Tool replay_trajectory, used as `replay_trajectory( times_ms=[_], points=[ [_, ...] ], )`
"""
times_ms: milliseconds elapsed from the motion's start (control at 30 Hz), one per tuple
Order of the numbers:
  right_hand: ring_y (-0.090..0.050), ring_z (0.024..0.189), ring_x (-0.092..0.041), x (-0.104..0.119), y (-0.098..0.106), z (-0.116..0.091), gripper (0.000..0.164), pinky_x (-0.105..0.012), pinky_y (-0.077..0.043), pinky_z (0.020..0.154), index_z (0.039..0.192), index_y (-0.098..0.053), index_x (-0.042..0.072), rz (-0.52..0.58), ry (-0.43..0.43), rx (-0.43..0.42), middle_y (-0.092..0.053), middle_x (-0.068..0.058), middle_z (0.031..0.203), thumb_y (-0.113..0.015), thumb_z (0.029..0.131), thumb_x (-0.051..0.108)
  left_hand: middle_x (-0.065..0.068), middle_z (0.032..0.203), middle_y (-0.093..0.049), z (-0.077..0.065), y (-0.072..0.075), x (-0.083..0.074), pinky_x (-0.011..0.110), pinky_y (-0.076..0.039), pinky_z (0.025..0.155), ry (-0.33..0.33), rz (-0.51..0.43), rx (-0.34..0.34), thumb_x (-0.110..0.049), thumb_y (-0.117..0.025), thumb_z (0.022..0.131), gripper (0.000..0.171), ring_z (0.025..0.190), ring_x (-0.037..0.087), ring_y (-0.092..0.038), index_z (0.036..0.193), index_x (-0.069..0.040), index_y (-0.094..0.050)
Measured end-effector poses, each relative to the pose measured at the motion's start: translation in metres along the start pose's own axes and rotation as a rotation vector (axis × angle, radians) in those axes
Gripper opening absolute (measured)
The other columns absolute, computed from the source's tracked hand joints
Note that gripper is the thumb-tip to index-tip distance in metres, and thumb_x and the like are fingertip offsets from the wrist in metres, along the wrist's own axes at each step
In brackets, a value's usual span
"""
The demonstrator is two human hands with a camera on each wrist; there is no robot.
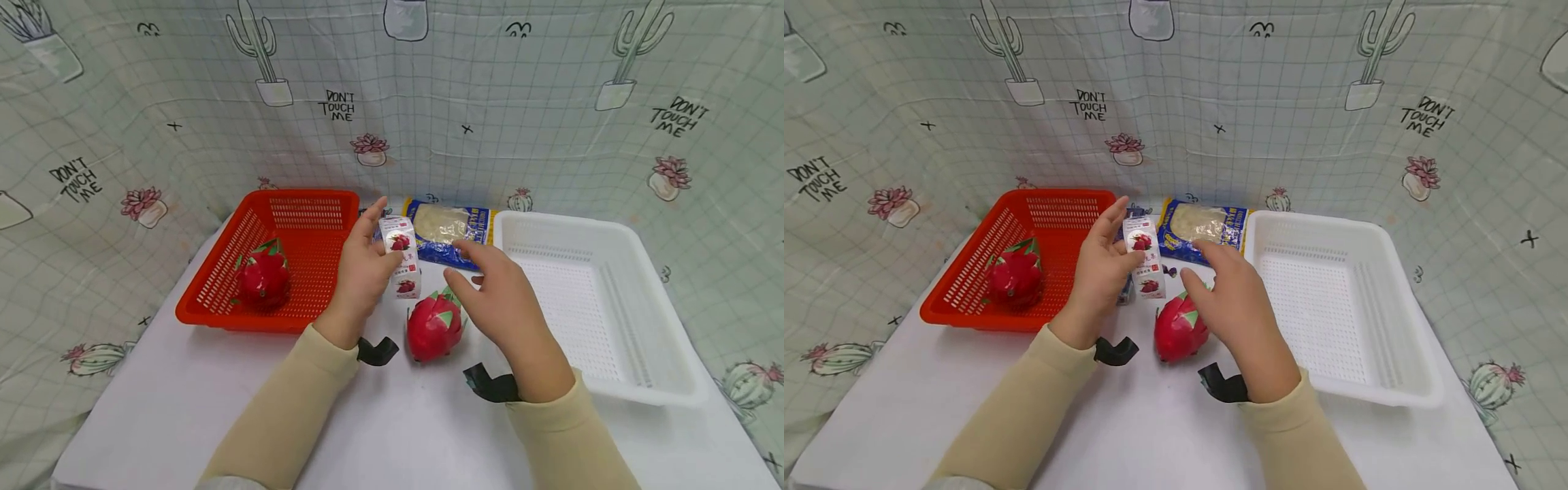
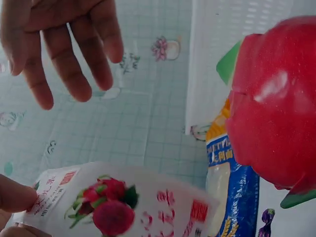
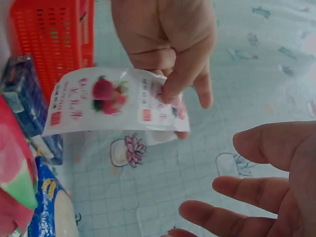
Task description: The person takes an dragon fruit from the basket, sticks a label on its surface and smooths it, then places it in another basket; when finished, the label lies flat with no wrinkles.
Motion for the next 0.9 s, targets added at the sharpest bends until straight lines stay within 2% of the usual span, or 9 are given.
replay_trajectory(
  times_ms=[67,167,267,400,533,667,767,900],
  points=[
    [-0.07,0.125,-0.039,0.0,0.001,0.001,0.054,-0.056,-0.06,0.101,0.157,-0.054,0.023,0.043,-0.007,0.006,-0.064,-0.015,0.148,-0.065,0.105,0.035,-0.009,0.178,-0.019,-0.005,-0.004,-0.002,0.039,-0.066,0.085,-0.056,0.04,0.069,0.017,-0.063,0.092,0.094,0.124,0.027,-0.069,0.161,-0.045,-0.042],
    [-0.07,0.128,-0.037,0.0,0.002,0.004,0.052,-0.055,-0.06,0.102,0.157,-0.054,0.027,0.105,0.016,-0.008,-0.068,-0.014,0.144,-0.065,0.106,0.033,-0.014,0.18,0.004,-0.013,-0.011,-0.004,0.041,-0.065,0.088,-0.155,0.058,0.197,0.023,-0.056,0.09,0.103,0.149,0.026,-0.053,0.166,-0.042,-0.033],
    [-0.066,0.132,-0.034,0.0,0.003,0.006,0.052,-0.053,-0.059,0.105,0.156,-0.054,0.029,0.164,0.056,-0.046,-0.07,-0.013,0.142,-0.066,0.106,0.03,-0.008,0.181,-0.004,-0.02,-0.015,-0.006,0.041,-0.063,0.096,-0.204,0.026,0.306,0.024,-0.054,0.091,0.107,0.154,0.028,-0.048,0.17,-0.04,-0.022],
    [-0.067,0.13,-0.03,-0.001,0.005,0.008,0.051,-0.053,-0.06,0.104,0.155,-0.057,0.028,0.218,0.107,-0.136,-0.072,-0.011,0.137,-0.068,0.105,0.027,0.004,0.174,-0.032,-0.025,-0.02,-0.005,0.044,-0.059,0.102,-0.18,-0.072,0.418,0.024,-0.053,0.092,0.113,0.149,0.032,-0.054,0.169,-0.047,-0.011],
    [-0.069,0.124,-0.025,-0.001,0.009,0.009,0.048,-0.052,-0.061,0.101,0.15,-0.063,0.025,0.25,0.146,-0.235,-0.073,-0.01,0.13,-0.071,0.104,0.026,0.013,0.164,-0.048,-0.028,-0.026,-0.007,0.046,-0.059,0.102,-0.163,-0.122,0.516,0.025,-0.051,0.092,0.116,0.144,0.033,-0.058,0.167,-0.053,-0.009],
    [-0.07,0.118,-0.023,-0.003,0.012,0.01,0.04,-0.047,-0.062,0.099,0.142,-0.07,0.022,0.257,0.165,-0.323,-0.073,-0.009,0.122,-0.073,0.102,0.023,0.014,0.163,-0.049,-0.033,-0.029,-0.007,0.042,-0.057,0.106,-0.163,-0.117,0.597,0.024,-0.049,0.093,0.114,0.144,0.032,-0.059,0.168,-0.052,-0.009],
    [-0.07,0.112,-0.022,-0.006,0.014,0.01,0.035,-0.031,-0.062,0.099,0.135,-0.075,0.018,0.291,0.19,-0.38,-0.073,-0.01,0.118,-0.076,0.1,0.016,0.012,0.167,-0.046,-0.037,-0.031,-0.006,0.04,-0.055,0.109,-0.165,-0.105,0.642,0.023,-0.047,0.094,0.111,0.145,0.031,-0.058,0.17,-0.048,-0.008],
    [-0.072,0.102,-0.02,-0.007,0.014,0.009,0.031,-0.016,-0.058,0.094,0.127,-0.08,0.013,0.32,0.22,-0.392,-0.072,-0.01,0.113,-0.079,0.097,0.011,0.007,0.172,-0.038,-0.04,-0.033,-0.003,0.04,-0.055,0.109,-0.176,-0.078,0.694,0.022,-0.044,0.095,0.108,0.146,0.032,-0.056,0.171,-0.043,-0.005]
  ],
)
Point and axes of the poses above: each hand's wrist, its own z-axis towards the middle knuckle, its own y-axis out of the back of the hand, x = y × z, the point moved 4 cm from there along z, towards the middle knuckle
